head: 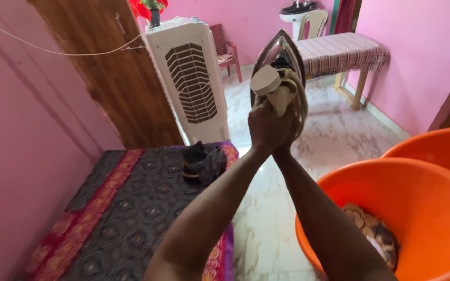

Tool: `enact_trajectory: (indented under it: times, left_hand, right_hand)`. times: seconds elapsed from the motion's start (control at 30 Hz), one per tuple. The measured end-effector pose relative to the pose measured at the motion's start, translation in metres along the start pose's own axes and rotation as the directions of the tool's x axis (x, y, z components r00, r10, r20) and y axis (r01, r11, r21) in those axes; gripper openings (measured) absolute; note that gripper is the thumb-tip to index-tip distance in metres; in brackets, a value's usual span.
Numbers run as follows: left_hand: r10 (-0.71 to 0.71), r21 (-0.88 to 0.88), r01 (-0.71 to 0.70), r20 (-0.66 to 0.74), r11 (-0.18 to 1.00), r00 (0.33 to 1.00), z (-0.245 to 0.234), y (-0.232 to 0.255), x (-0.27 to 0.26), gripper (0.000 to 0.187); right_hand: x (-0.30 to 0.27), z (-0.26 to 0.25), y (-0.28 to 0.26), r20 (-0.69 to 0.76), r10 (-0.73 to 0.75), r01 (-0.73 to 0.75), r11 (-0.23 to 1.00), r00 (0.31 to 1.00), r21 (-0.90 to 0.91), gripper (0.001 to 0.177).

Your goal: The person retrieves an iron from a shelf, places it on a table, and plugs it into a wall socket. They then gather a pile of clothes from a bed and place them on a chair.

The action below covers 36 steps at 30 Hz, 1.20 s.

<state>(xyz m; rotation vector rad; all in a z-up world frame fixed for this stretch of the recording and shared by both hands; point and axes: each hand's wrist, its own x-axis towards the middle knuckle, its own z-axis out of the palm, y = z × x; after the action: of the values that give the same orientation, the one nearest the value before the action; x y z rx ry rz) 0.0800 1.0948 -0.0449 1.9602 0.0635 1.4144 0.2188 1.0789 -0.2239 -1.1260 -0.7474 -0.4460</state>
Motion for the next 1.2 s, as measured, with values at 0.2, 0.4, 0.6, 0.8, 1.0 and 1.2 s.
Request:
enact_trajectory:
  times: [0.2, 0.4, 0.6, 0.8, 1.0, 1.2]
  left_hand:
    - [0.038, -0.027, -0.04, -0.056, 0.999, 0.998, 0.072, -0.076, 0.07, 0.039]
    - [0.002, -0.02, -0.002, -0.023, 1.0, 1.0, 0.138, -0.152, 0.127, 0.038]
    - [-0.051, -0.004, 0.051, -0.008, 0.999, 0.999, 0.201, -0.215, 0.168, 0.039]
    - [-0.041, -0.041, 0.043, 0.058, 0.998, 0.998, 0.276, -0.295, 0.213, 0.041]
    - [-0.032, -0.096, 0.045, 0.139, 0.994, 0.99, 0.357, -0.378, 0.279, 0.041]
    - [-0.046, -0.145, 0.074, 0.186, 0.987, 0.981, 0.431, -0.44, 0.338, 0.043]
  right_hand:
    - [0.091, 0.007, 0.095, 0.077, 0.026, -0.034, 0.994, 0.997, 0.101, 0.04]
    - [0.162, 0.02, 0.186, 0.093, 0.071, -0.087, 0.981, 0.993, 0.174, 0.041]
    - [0.213, 0.013, 0.268, 0.085, 0.098, -0.114, 0.972, 0.992, 0.205, 0.042]
    - [0.278, 0.003, 0.359, 0.039, 0.105, -0.111, 0.967, 0.994, 0.227, 0.042]
    - [0.365, -0.004, 0.457, -0.04, 0.097, -0.083, 0.959, 0.994, 0.272, 0.043]
    - [0.433, -0.018, 0.553, -0.105, 0.103, -0.063, 0.942, 0.989, 0.331, 0.044]
